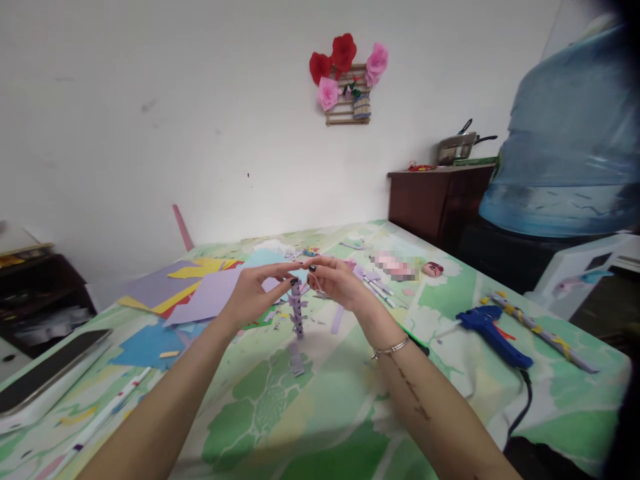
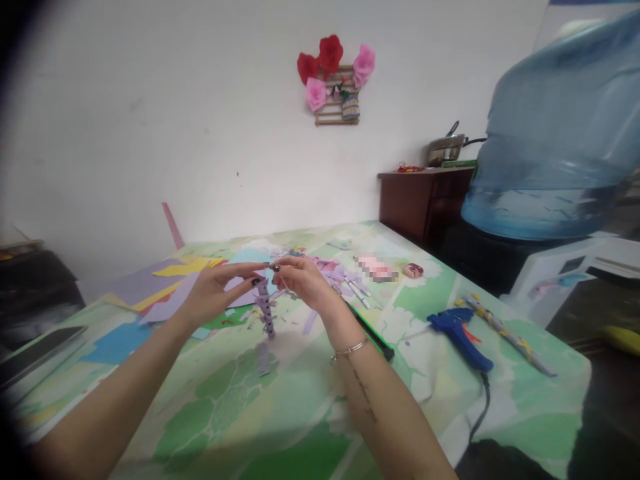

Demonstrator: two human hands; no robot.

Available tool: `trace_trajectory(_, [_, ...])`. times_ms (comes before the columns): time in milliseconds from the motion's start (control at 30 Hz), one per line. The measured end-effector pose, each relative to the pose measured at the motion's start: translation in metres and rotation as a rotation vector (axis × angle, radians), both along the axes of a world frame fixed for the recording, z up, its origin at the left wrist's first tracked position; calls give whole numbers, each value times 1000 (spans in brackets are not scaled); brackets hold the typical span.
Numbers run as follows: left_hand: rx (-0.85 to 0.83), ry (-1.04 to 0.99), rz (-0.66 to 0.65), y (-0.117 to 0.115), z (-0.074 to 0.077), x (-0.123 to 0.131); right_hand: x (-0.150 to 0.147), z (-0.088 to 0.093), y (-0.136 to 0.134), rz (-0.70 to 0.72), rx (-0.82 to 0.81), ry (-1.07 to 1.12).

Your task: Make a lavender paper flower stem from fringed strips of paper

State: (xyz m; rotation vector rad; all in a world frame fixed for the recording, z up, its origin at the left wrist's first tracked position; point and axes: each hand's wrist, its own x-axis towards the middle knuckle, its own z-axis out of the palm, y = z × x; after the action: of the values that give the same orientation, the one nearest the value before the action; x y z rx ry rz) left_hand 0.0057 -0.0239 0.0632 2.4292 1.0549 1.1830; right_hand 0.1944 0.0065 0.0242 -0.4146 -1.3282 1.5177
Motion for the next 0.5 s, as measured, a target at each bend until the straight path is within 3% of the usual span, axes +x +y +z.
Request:
trace_trajectory(267, [48,-29,22,2,-4,4,0,-6,8,-134,183,-113])
trace_trajectory(500, [46,-47,13,5,-7,4,4,-6,10,-161,137,-68])
